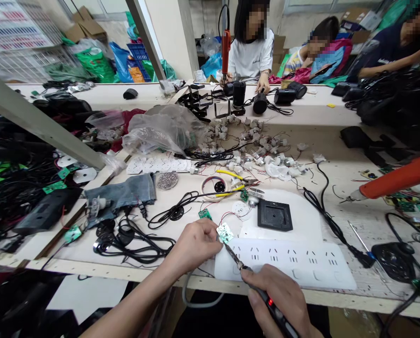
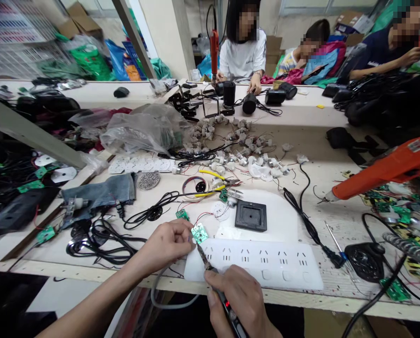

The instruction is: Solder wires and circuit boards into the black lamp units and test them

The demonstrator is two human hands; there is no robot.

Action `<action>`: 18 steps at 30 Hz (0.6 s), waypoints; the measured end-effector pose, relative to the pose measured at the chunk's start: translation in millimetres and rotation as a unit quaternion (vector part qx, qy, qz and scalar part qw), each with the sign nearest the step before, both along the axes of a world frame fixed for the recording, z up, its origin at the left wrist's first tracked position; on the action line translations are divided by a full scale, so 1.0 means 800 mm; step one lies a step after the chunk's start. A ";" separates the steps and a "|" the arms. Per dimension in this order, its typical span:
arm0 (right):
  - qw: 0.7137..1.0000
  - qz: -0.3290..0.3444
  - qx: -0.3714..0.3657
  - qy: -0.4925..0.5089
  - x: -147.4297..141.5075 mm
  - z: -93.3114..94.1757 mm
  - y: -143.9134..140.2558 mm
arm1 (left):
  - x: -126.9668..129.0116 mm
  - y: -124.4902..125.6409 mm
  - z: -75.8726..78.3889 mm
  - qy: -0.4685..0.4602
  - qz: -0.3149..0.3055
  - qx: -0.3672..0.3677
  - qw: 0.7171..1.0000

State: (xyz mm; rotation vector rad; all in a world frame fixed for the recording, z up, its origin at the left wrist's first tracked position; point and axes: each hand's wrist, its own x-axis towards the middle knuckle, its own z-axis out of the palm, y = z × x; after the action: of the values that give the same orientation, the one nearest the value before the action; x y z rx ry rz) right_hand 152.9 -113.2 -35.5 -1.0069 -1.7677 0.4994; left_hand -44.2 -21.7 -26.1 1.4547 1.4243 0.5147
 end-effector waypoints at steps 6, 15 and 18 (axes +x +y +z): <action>0.997 -0.070 -0.007 0.019 0.003 0.007 -0.005 | 0.001 0.003 0.002 0.009 0.001 -0.020 1.000; 0.996 -0.087 -0.011 0.006 0.012 0.000 -0.010 | 0.003 0.004 0.005 0.018 0.004 -0.025 1.000; 0.995 -0.098 -0.002 -0.001 0.011 -0.002 -0.011 | 0.002 0.005 0.004 0.018 0.003 -0.024 1.000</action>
State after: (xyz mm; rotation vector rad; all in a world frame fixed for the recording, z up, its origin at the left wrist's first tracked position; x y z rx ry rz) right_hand 162.0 -121.8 -37.3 -1.1701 -1.6485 0.3780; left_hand -42.7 -18.1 -22.6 1.4283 1.4599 0.4563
